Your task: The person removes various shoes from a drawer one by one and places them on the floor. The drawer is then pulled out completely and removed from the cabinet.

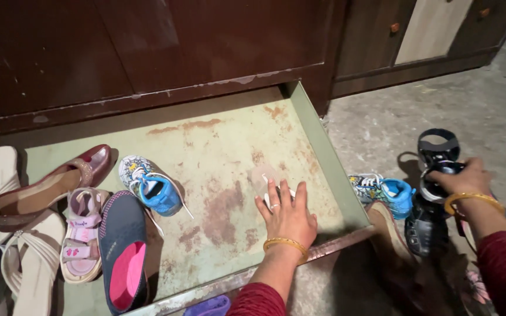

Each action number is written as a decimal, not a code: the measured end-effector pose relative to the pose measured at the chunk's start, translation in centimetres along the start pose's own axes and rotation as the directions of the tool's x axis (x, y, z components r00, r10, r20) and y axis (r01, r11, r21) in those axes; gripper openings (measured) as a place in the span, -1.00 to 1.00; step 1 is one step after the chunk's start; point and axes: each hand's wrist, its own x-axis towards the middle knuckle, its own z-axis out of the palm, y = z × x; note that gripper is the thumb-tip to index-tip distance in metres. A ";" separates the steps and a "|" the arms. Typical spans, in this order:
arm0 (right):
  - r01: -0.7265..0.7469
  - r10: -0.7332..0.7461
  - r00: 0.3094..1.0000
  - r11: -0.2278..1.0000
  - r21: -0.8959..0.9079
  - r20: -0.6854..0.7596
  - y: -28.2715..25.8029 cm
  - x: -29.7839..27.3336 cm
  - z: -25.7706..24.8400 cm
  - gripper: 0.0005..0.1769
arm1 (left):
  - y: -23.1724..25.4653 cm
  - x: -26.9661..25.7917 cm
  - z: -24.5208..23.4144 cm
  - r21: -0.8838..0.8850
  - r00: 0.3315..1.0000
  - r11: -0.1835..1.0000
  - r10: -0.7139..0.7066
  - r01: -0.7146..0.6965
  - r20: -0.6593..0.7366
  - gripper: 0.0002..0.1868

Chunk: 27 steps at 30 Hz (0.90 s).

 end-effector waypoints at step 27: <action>0.504 -0.481 0.863 0.827 -0.249 0.154 -1.5 -3.0 7.4 -0.11 | -1.7 -0.8 0.7 0.064 0.987 0.995 -0.090 0.082 0.131 -0.21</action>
